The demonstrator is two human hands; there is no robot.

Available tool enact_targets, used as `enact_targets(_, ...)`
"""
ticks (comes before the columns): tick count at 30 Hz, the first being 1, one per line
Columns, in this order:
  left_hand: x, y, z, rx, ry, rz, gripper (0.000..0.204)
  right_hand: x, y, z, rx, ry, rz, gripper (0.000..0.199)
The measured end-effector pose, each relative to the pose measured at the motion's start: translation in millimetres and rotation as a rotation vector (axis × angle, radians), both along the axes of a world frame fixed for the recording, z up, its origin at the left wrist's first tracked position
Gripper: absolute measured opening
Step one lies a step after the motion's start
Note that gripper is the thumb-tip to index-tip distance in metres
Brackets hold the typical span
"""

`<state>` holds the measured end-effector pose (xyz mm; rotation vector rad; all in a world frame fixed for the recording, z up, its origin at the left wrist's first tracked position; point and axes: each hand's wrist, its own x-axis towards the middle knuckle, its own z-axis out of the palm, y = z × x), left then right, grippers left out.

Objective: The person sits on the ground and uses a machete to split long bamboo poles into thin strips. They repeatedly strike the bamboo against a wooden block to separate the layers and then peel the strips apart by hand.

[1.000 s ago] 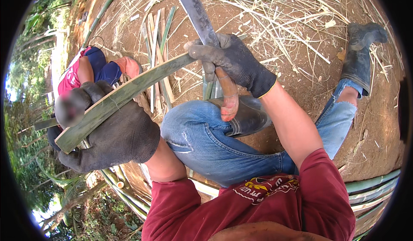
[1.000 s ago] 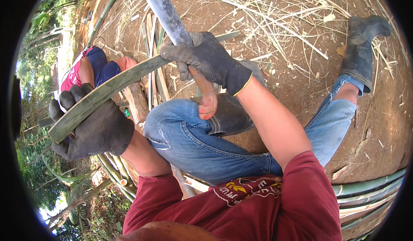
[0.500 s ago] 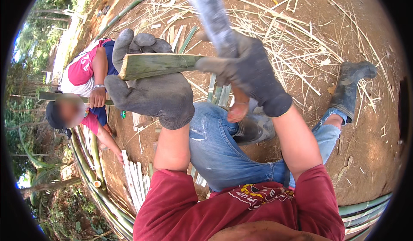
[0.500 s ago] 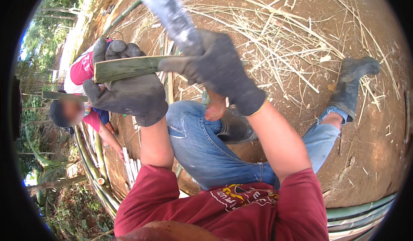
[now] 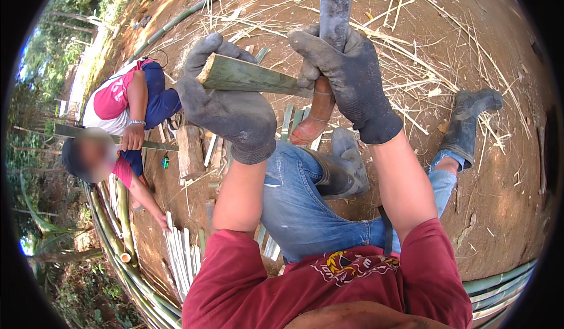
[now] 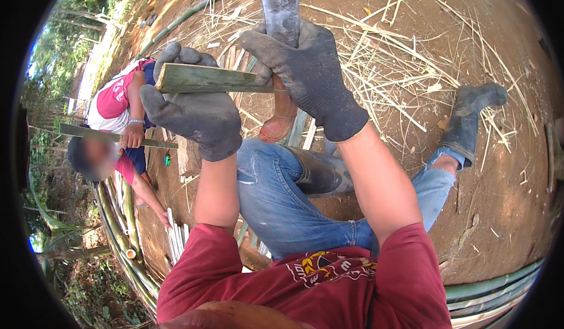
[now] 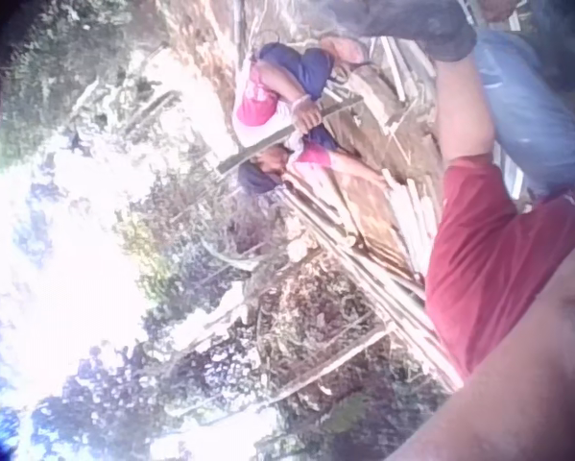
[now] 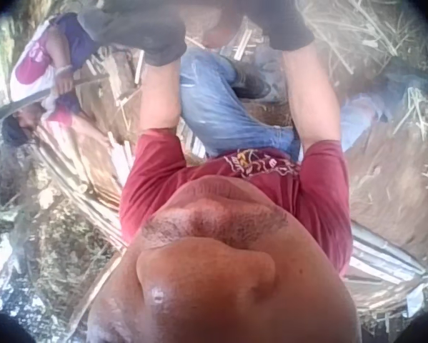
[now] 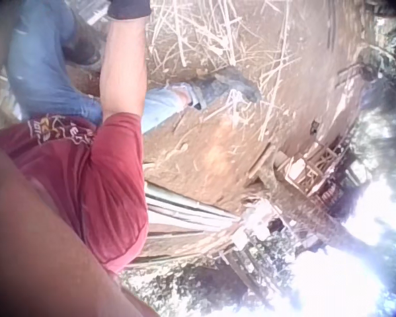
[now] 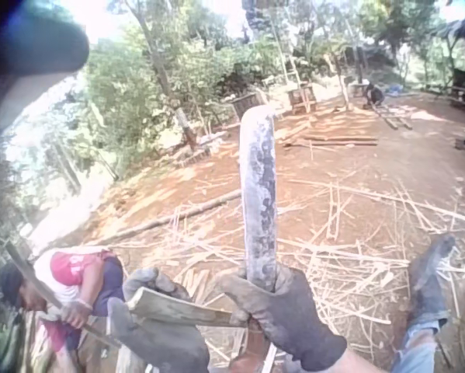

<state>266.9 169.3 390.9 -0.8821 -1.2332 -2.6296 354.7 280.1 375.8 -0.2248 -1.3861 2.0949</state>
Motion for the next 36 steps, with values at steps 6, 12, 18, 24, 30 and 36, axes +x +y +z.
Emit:
enact_targets(6,0,4,2,-0.107,-0.050,0.037,0.062,-10,-18,-3,0.046,-0.082,0.167,0.031)
enact_targets(12,-37,-9,-12,-0.080,0.039,0.130,0.059,5,48,-34,0.145,0.217,-0.241,0.033)
enact_targets(18,-132,-81,-26,-1.289,0.986,1.445,0.055,109,136,-125,0.240,-0.127,-0.447,0.031)
enact_targets(24,-150,-138,-16,-2.083,0.562,1.224,0.070,185,111,-219,-0.359,-0.202,-0.534,0.033)
enact_targets(30,-156,-172,-83,-1.991,0.545,0.986,0.067,177,77,-172,-0.476,0.109,-0.444,0.036)
enact_targets(36,-130,-173,-133,-1.458,0.179,0.606,0.059,165,89,-94,-0.637,0.345,-0.445,0.031)
